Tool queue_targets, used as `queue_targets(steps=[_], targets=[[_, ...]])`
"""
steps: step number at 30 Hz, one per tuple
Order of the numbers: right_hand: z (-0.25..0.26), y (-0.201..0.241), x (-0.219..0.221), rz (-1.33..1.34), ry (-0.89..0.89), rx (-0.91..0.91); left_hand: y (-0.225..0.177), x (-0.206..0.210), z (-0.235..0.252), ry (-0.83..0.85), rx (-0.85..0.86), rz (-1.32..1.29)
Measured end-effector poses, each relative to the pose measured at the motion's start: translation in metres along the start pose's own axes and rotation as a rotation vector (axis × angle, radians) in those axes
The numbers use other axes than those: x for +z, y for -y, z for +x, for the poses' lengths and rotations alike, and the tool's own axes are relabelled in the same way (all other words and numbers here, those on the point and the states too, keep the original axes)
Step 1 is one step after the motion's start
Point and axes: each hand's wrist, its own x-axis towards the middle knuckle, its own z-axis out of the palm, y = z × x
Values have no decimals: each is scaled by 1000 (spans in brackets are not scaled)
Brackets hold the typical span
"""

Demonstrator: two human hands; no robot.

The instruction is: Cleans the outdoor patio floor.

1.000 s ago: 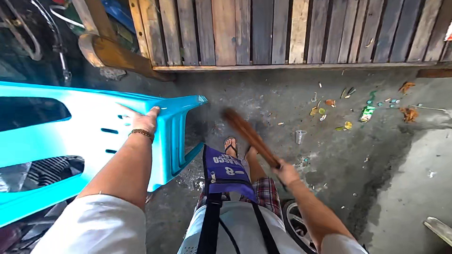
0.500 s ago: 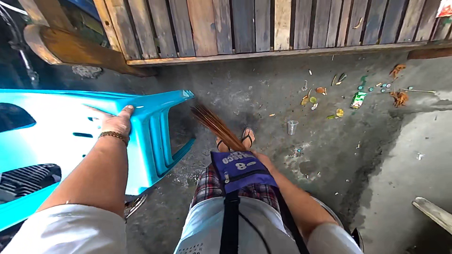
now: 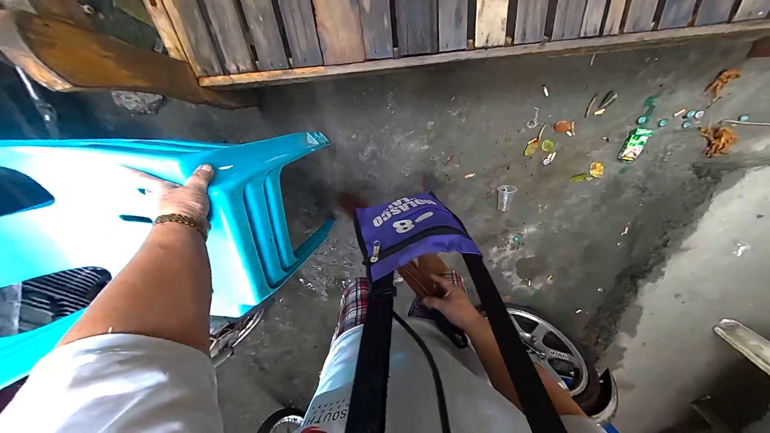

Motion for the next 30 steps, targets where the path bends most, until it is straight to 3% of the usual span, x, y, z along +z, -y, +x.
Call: queue_targets(steps=[3, 7, 9, 12, 16, 19, 23, 25, 27, 30], targets=[[13, 14, -49, -7, -58, 55, 2, -1, -1, 8, 8, 6], [-7, 11, -187, -70, -474, 221, 1, -1, 1, -1, 29, 17], [-21, 17, -216, -86, -653, 233, 3, 0, 2, -12, 28, 22], [-44, 51, -185, 100, -736, 124, 5, -3, 9, -22, 13, 72], [-27, 85, -125, 197, -428, -24, -1, -3, 6, 1, 23, 91], [13, 109, -133, 7, -306, 25, -5, -3, 0, 31, 25, 93], [29, 107, -195, -14, -578, 142, -5, -7, 2, 57, 33, 102], [12, 99, -193, 41, -683, 145, -8, -6, 2, 55, 14, 186], [-18, 78, -148, 288, -713, 88, -12, -13, 4, 66, -11, 330], [-62, 55, -55, 828, -720, 164, -28, -20, 11, 135, -16, 564]])
